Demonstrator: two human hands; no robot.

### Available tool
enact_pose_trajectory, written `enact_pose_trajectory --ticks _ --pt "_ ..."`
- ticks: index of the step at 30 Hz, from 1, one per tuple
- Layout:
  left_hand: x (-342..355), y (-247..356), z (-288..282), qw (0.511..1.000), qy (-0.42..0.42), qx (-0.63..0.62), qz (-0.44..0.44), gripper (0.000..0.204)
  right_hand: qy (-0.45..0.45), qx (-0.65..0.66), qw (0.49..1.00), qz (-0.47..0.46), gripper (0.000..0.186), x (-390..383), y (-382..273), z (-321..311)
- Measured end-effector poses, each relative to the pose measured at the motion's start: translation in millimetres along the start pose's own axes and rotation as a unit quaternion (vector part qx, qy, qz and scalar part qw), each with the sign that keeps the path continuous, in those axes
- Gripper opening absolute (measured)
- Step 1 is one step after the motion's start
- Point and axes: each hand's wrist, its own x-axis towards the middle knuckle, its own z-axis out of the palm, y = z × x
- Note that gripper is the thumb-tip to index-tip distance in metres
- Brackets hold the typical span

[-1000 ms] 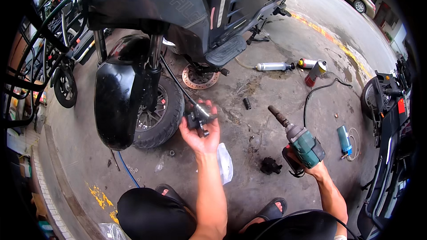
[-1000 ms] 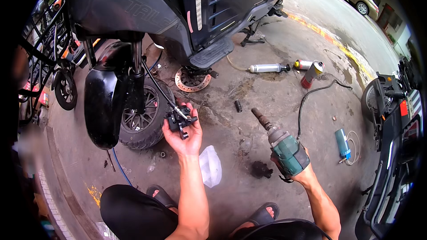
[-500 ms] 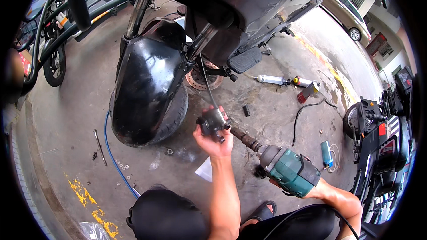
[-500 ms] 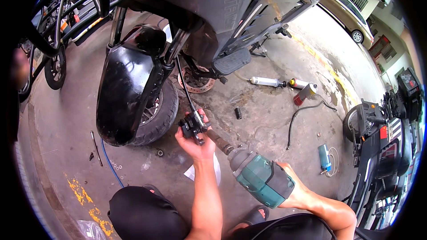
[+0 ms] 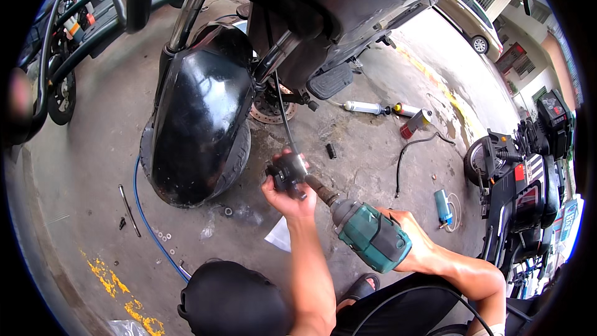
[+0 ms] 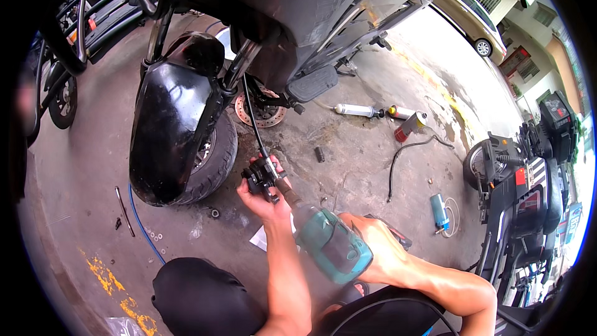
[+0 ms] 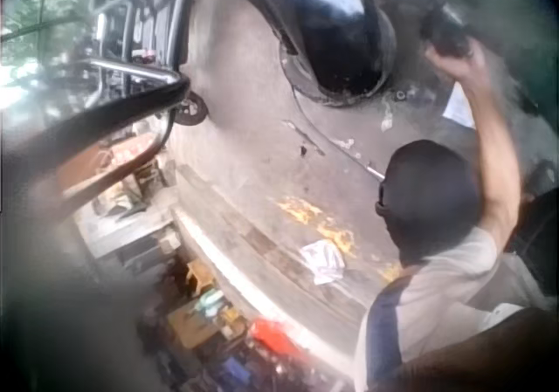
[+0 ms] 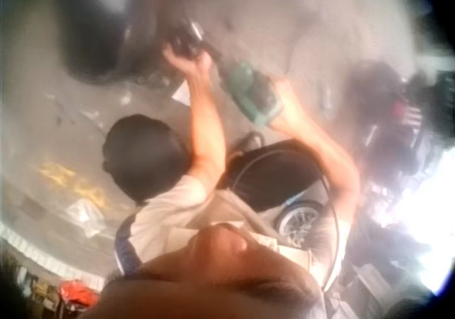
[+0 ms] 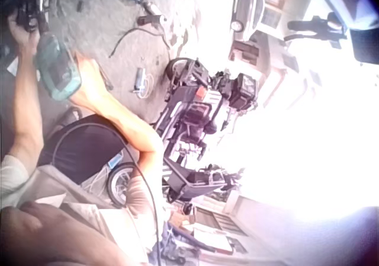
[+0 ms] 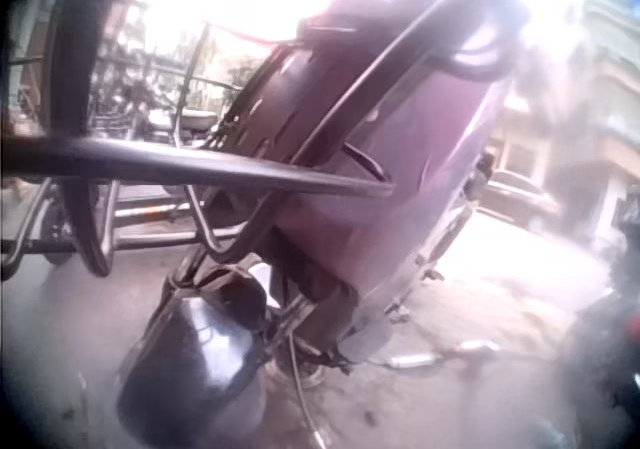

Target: The person sits on the ground and uses a power drill to remove a bolt from the front wheel hub of a scooter. They then lift the wheel and reattach it to the scooter's front fork, securing it with a bolt and tightening it with the drill.

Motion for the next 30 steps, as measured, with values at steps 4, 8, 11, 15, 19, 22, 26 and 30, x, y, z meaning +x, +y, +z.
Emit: enact_pose_trajectory --ticks 4,8,11,15,19,22,26,30 --pt "-0.2 4.9 -7.2 1.000 0.014 0.006 -0.024 0.048 0.009 0.003 1.000 -0.005 0.042 -1.3 9.4 6.9" --pt "-0.4 2.6 -7.2 0.996 0.034 0.074 -0.021 0.048 0.016 0.025 0.999 -0.022 0.039 -1.1 11.0 6.1" --pt "-3.4 2.8 -1.6 0.998 0.000 0.055 -0.041 0.050 0.013 0.024 0.999 -0.027 0.039 -1.8 11.6 7.1" --pt "-0.9 7.4 1.8 0.998 0.009 -0.034 -0.050 0.049 0.004 0.006 0.999 -0.040 0.039 -0.9 18.9 11.0" --pt "-1.9 0.2 -4.0 0.991 -0.059 -0.079 -0.095 0.049 0.017 0.013 0.999 -0.033 0.041 -5.0 11.2 5.0" --pt "1.1 8.1 -1.7 0.997 -0.012 -0.045 -0.054 0.047 0.004 0.014 0.999 -0.035 0.042 -2.1 10.2 5.2" --pt "5.4 16.1 -4.3 0.998 0.021 -0.003 -0.056 0.045 -0.027 0.020 0.999 -0.031 0.044 0.3 15.7 6.9" --pt "2.9 18.4 -2.3 0.991 0.022 0.104 -0.077 0.044 -0.030 -0.007 0.999 0.026 0.044 0.0 9.2 2.4"
